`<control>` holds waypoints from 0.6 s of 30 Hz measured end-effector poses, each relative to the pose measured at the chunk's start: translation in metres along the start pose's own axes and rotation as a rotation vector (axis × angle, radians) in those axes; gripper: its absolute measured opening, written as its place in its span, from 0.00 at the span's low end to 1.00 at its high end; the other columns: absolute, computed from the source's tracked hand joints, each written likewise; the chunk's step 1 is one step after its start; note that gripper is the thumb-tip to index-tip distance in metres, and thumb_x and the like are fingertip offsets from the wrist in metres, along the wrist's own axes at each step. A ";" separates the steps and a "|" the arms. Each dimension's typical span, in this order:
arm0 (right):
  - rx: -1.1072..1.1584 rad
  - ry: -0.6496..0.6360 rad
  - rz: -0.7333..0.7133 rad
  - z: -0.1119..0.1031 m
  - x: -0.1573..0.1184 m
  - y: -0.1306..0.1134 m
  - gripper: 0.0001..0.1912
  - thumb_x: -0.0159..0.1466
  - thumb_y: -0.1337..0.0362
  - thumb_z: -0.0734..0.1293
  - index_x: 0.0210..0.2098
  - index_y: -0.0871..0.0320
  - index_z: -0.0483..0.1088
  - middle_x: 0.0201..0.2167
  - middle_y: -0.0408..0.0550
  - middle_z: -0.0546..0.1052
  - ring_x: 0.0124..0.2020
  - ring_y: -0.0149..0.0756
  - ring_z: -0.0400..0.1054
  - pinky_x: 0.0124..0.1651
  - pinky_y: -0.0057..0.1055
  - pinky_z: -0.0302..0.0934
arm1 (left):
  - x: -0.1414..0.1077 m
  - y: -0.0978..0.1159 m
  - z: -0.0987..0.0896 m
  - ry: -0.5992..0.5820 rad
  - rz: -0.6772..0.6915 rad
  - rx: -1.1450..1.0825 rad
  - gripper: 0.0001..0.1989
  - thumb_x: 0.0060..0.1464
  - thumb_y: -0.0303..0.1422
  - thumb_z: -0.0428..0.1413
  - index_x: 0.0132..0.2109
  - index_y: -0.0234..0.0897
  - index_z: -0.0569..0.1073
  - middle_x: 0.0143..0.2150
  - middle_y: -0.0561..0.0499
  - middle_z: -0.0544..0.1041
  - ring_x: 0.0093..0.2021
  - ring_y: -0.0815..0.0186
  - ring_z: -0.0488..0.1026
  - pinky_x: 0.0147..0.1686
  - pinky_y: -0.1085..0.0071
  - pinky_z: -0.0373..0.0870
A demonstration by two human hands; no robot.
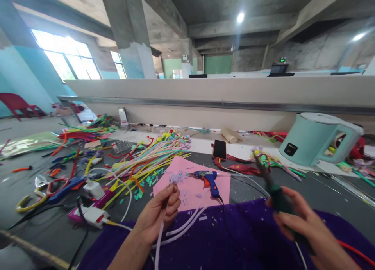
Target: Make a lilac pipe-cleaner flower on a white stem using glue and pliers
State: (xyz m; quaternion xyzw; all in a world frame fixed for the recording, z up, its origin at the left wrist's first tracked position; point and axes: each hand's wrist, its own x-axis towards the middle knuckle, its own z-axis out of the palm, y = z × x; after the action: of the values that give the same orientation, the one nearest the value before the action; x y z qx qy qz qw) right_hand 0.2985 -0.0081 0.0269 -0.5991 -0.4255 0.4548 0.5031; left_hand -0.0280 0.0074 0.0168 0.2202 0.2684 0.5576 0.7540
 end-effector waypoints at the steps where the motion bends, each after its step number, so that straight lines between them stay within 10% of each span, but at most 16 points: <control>1: 0.058 -0.164 0.021 0.014 -0.002 -0.003 0.28 0.46 0.56 0.70 0.46 0.52 0.60 0.31 0.46 0.73 0.20 0.31 0.61 0.21 0.27 0.55 | -0.001 0.000 0.000 0.006 0.005 0.015 0.06 0.50 0.32 0.55 0.33 0.33 0.68 0.20 0.58 0.65 0.15 0.78 0.59 0.10 0.84 0.51; 7: 0.014 -0.629 -0.028 0.079 -0.014 -0.008 0.11 0.52 0.58 0.65 0.33 0.59 0.69 0.22 0.41 0.65 0.22 0.28 0.57 0.27 0.24 0.53 | -0.005 0.006 -0.005 0.132 0.103 0.211 0.06 0.49 0.32 0.57 0.32 0.33 0.68 0.23 0.55 0.70 0.19 0.76 0.66 0.14 0.83 0.59; 18: -0.550 -0.672 -0.554 0.071 -0.003 -0.010 0.02 0.51 0.68 0.65 0.23 0.58 0.70 0.38 0.47 0.68 0.42 0.40 0.65 0.43 0.26 0.60 | -0.001 -0.004 -0.022 0.256 0.361 0.628 0.09 0.51 0.36 0.55 0.31 0.34 0.69 0.21 0.57 0.70 0.15 0.80 0.59 0.13 0.83 0.52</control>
State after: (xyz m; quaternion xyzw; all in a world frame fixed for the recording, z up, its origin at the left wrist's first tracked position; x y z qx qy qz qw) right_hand 0.2286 0.0055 0.0312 -0.3947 -0.8103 0.3432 0.2642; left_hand -0.0393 0.0059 -0.0023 0.4127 0.4753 0.5948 0.4999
